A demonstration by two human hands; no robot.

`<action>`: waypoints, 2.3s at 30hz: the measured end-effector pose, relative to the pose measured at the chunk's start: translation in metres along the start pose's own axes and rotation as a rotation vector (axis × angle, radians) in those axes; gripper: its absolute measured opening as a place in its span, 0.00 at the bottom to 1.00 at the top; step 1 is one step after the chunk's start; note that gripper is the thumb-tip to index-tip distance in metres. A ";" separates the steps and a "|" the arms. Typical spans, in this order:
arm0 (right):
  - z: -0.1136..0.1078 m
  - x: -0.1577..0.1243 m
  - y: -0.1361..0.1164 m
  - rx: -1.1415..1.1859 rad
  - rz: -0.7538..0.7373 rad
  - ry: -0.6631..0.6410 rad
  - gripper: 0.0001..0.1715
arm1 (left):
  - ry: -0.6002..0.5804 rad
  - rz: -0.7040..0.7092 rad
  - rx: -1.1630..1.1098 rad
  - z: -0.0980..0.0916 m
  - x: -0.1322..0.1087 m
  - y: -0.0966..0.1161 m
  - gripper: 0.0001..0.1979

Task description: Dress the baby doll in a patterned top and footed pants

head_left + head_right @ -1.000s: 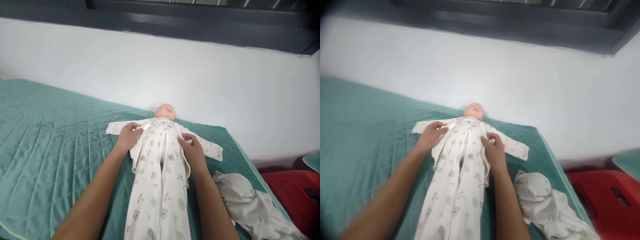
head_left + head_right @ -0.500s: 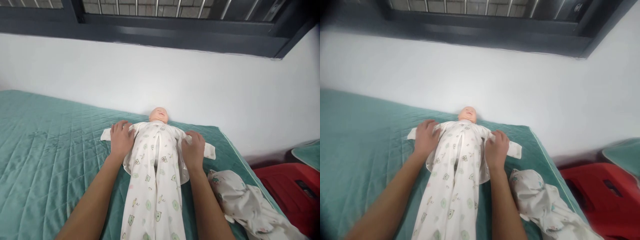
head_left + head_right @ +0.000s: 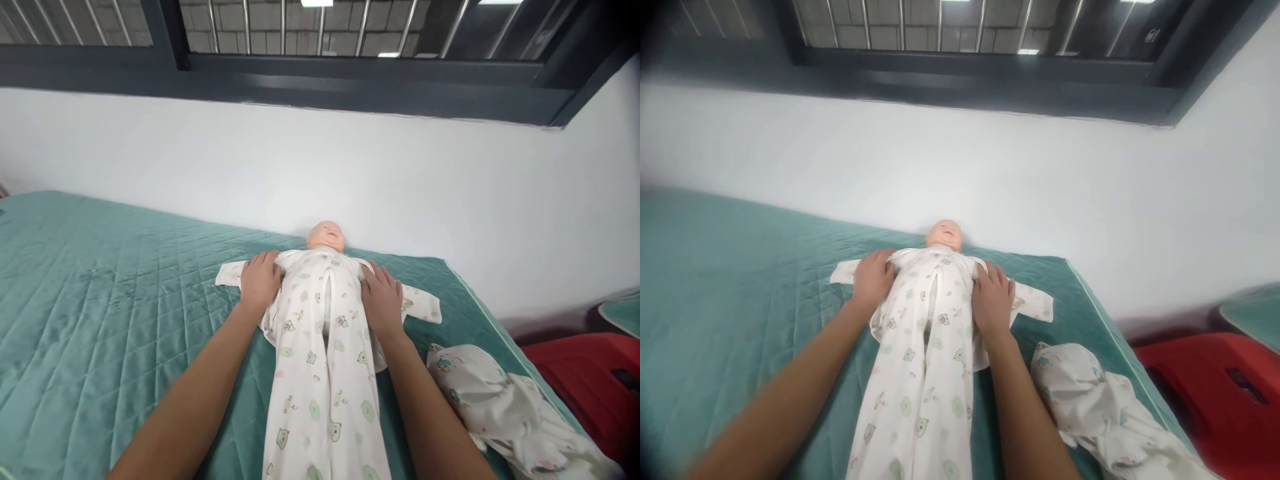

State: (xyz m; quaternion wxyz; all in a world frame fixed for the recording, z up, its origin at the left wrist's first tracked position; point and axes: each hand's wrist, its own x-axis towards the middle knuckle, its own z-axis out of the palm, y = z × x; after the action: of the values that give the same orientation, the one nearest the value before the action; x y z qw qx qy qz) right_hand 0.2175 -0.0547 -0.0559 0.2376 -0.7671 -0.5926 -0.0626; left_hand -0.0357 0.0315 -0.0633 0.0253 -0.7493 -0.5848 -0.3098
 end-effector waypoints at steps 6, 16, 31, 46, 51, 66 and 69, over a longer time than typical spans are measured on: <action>-0.013 0.021 0.008 -0.036 0.052 -0.030 0.29 | 0.007 -0.226 -0.140 -0.001 0.003 -0.025 0.17; -0.024 0.029 -0.007 0.242 0.031 0.135 0.22 | -0.035 -0.187 -0.155 -0.002 0.001 -0.025 0.16; 0.021 0.074 -0.180 -0.180 -0.754 -0.519 0.17 | -0.072 -0.233 -0.118 -0.006 0.007 -0.022 0.15; -0.008 0.083 -0.173 -0.319 -0.886 -0.581 0.23 | 0.018 -0.170 -0.061 -0.016 -0.004 -0.027 0.18; -0.023 0.085 -0.155 -0.326 -0.844 -0.509 0.18 | 0.001 -0.185 -0.121 -0.020 -0.013 -0.031 0.21; -0.018 0.077 -0.152 -0.256 -0.771 -0.489 0.16 | -0.081 -0.225 0.009 -0.018 -0.014 -0.030 0.22; -0.002 0.077 -0.164 -0.268 -0.766 -0.509 0.17 | -0.021 -0.106 0.082 -0.014 -0.012 -0.022 0.21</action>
State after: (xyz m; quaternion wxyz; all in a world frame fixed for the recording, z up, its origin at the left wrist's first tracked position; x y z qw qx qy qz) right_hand 0.0866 0.0425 0.0226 -0.0560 -0.5083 -0.8587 -0.0317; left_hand -0.0632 0.0229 -0.0647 0.0332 -0.7189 -0.6359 -0.2786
